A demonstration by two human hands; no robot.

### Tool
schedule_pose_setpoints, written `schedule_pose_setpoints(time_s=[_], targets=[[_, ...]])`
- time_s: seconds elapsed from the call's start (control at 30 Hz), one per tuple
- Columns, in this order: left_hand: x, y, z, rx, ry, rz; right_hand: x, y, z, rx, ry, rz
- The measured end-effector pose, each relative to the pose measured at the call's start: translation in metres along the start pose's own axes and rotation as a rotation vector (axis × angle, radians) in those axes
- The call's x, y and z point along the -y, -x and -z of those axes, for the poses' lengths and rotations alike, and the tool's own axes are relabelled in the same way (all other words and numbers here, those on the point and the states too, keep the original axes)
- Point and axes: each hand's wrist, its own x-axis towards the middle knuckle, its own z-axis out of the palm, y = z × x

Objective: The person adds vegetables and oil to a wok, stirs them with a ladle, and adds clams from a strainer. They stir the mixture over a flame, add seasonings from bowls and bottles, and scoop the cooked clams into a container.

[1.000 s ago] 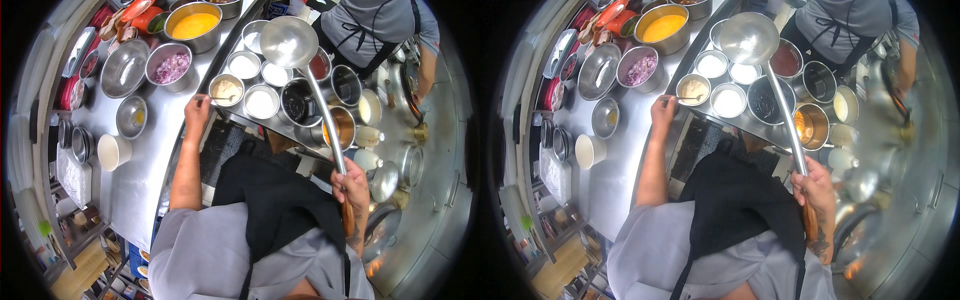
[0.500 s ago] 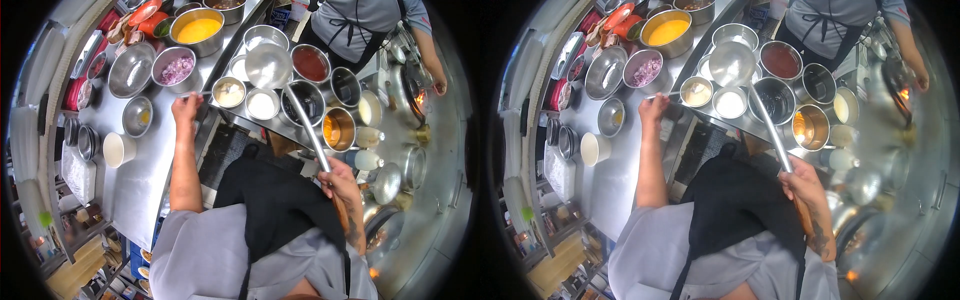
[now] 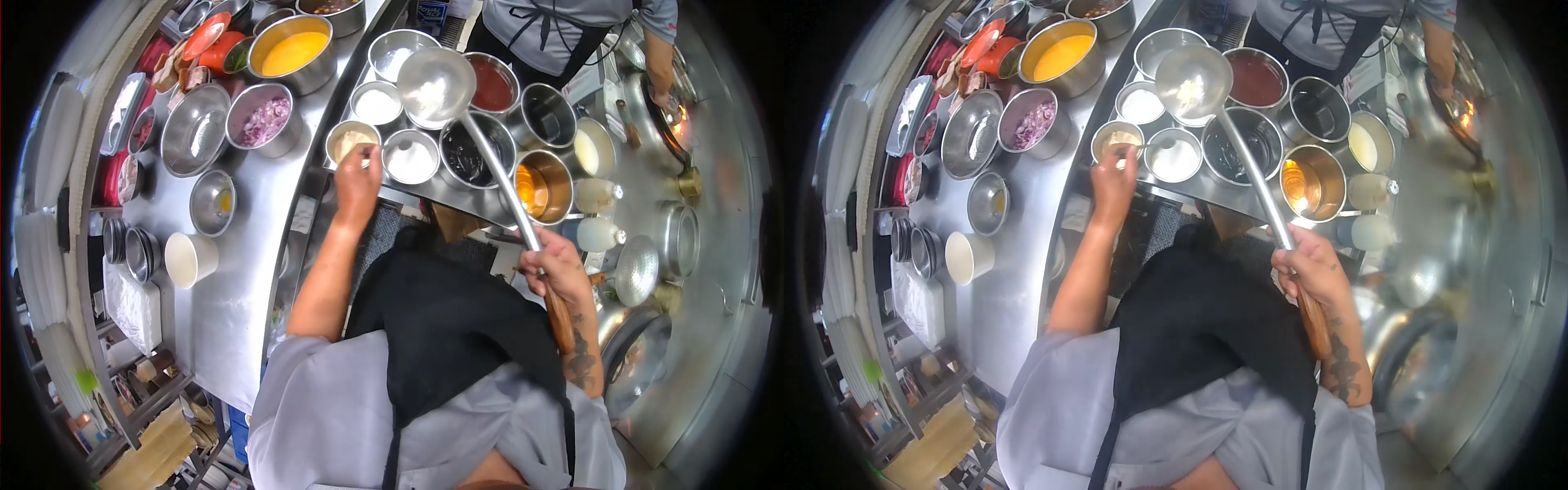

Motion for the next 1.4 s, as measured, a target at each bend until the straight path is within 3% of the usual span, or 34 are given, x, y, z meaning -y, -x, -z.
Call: schedule_pose_setpoints(time_s=[0.23,0.33,0.83,1.0,1.13,1.23,1.4], targets=[[0.019,0.009,-0.05,0.154,-0.019,-0.126,0.002,0.017,0.016,-0.059,-0.005,0.036],[0.016,0.012,-0.051,0.156,0.023,-0.086,-0.002,0.022,0.023,-0.057,-0.038,0.047],[0.053,0.024,-0.045,0.115,0.114,0.212,-0.009,0.033,0.042,-0.031,-0.187,0.061],[0.069,0.03,-0.04,0.07,0.345,0.451,-0.013,0.038,0.049,0.025,-0.229,0.064],[0.058,0.024,-0.025,0.005,0.425,0.654,-0.022,0.043,0.057,0.056,-0.264,0.072],[0.056,0.015,-0.015,0.01,0.447,0.592,-0.029,0.046,0.061,0.034,-0.231,0.055],[-0.016,-0.02,0.004,-0.028,0.462,0.519,-0.043,0.045,0.063,0.03,-0.133,0.002]])
